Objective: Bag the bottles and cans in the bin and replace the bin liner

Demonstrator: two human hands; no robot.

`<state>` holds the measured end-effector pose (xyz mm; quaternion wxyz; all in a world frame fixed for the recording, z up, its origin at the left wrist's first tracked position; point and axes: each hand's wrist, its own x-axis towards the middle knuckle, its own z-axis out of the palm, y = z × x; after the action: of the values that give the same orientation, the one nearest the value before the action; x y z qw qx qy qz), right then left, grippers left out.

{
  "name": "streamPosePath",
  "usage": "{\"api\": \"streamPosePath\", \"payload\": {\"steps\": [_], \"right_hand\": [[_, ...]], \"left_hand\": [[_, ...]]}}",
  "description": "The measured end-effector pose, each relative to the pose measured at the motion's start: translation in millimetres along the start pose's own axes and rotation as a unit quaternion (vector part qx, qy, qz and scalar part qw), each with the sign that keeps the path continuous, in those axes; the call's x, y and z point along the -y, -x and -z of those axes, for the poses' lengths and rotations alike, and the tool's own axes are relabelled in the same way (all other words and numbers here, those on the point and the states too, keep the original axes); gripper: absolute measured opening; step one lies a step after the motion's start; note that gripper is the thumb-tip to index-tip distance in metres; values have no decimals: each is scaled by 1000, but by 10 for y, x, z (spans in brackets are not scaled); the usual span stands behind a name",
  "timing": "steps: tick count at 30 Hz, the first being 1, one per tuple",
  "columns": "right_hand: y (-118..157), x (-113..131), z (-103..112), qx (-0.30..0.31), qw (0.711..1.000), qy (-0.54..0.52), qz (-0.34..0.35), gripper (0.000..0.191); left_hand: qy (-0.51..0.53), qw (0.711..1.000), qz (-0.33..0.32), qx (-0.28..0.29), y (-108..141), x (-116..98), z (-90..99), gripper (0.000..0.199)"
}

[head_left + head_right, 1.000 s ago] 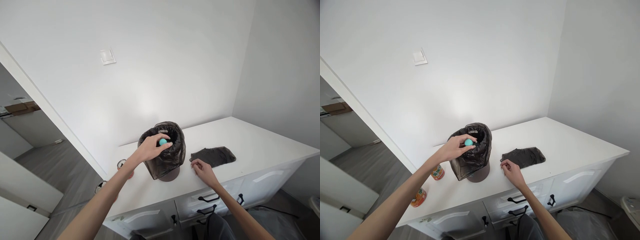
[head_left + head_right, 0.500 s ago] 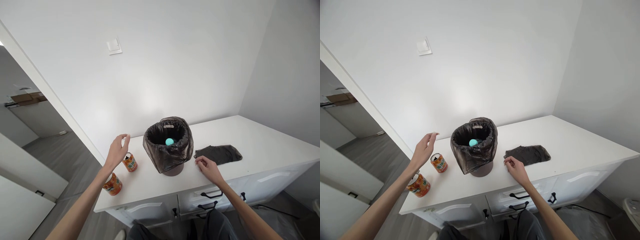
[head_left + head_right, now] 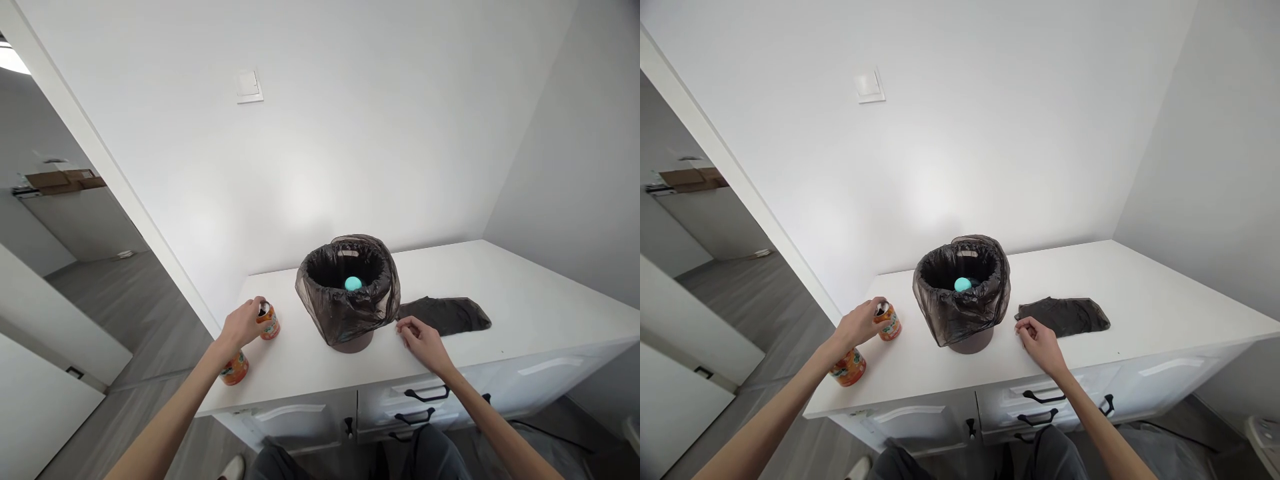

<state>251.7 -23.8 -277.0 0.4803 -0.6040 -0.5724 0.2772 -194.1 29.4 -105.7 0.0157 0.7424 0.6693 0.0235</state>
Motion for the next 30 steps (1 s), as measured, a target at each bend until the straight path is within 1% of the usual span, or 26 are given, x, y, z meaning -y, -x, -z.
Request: {"api": "streamPosePath", "payload": {"steps": [1, 2, 3, 4, 5, 6, 7, 8, 9, 11, 13, 15, 18, 20, 22, 23, 24, 26, 28, 30], "right_hand": [[0, -1, -3, -1, 1000, -1, 0, 23], [0, -1, -5, -2, 1000, -3, 1, 23], [-1, -1, -6, -2, 1000, -6, 3, 23], [-2, 1, -7, -3, 1000, -9, 3, 22], [-3, 2, -7, -3, 1000, -13, 4, 22], [-5, 2, -6, -3, 1000, -15, 3, 21], [-7, -2, -5, -3, 1000, -16, 2, 21], [-10, -11, -3, -2, 1000, -17, 0, 21], [-13, -25, -2, -2, 1000, -19, -1, 20], [-23, -68, 0, 0, 1000, -23, -2, 21], [-35, -115, -1, 1, 1000, -27, 0, 21], [-48, -147, 0, 1, 1000, -30, 4, 22], [-59, -137, 8, 1, 1000, -29, 6, 22], [-60, -97, 16, 0, 1000, -30, 3, 22], [-56, -49, 24, -3, 999, -34, -1, 21], [-54, -28, 26, -4, 999, -36, -2, 21], [-52, -10, 27, -5, 999, -38, -2, 20], [-50, 10, 26, -5, 999, -43, -2, 20], [-50, 13, 25, -5, 999, -46, 0, 20], [-52, 3, 24, -4, 999, -43, 1, 20]], "left_hand": [[5, 1000, -1, -14, 6, 9, 28, 50], [14, 999, -3, -42, 19, 7, 85, 50], [30, 996, -6, -85, 42, -13, 170, 52], [52, 989, -10, -140, 75, -57, 283, 56], [82, 976, -17, -203, 116, -127, 418, 60], [114, 958, -25, -262, 163, -225, 568, 65], [148, 939, -38, -309, 214, -349, 724, 68], [185, 921, -56, -339, 263, -492, 874, 69], [214, 906, -78, -357, 308, -648, 1011, 68], [246, 890, -127, -362, 369, -967, 1213, 63], [258, 886, -172, -345, 375, -1249, 1297, 59], [261, 890, -205, -314, 320, -1461, 1268, 54], [244, 905, -233, -260, 151, -1629, 1082, 51], [226, 919, -233, -222, 39, -1643, 932, 54], [223, 932, -219, -186, -18, -1584, 814, 55], [226, 935, -209, -177, -16, -1528, 776, 55], [230, 936, -198, -179, 7, -1455, 752, 55], [227, 935, -174, -210, 105, -1260, 738, 54], [210, 936, -140, -245, 239, -1004, 737, 55], [187, 945, -87, -255, 369, -694, 709, 58]]}}
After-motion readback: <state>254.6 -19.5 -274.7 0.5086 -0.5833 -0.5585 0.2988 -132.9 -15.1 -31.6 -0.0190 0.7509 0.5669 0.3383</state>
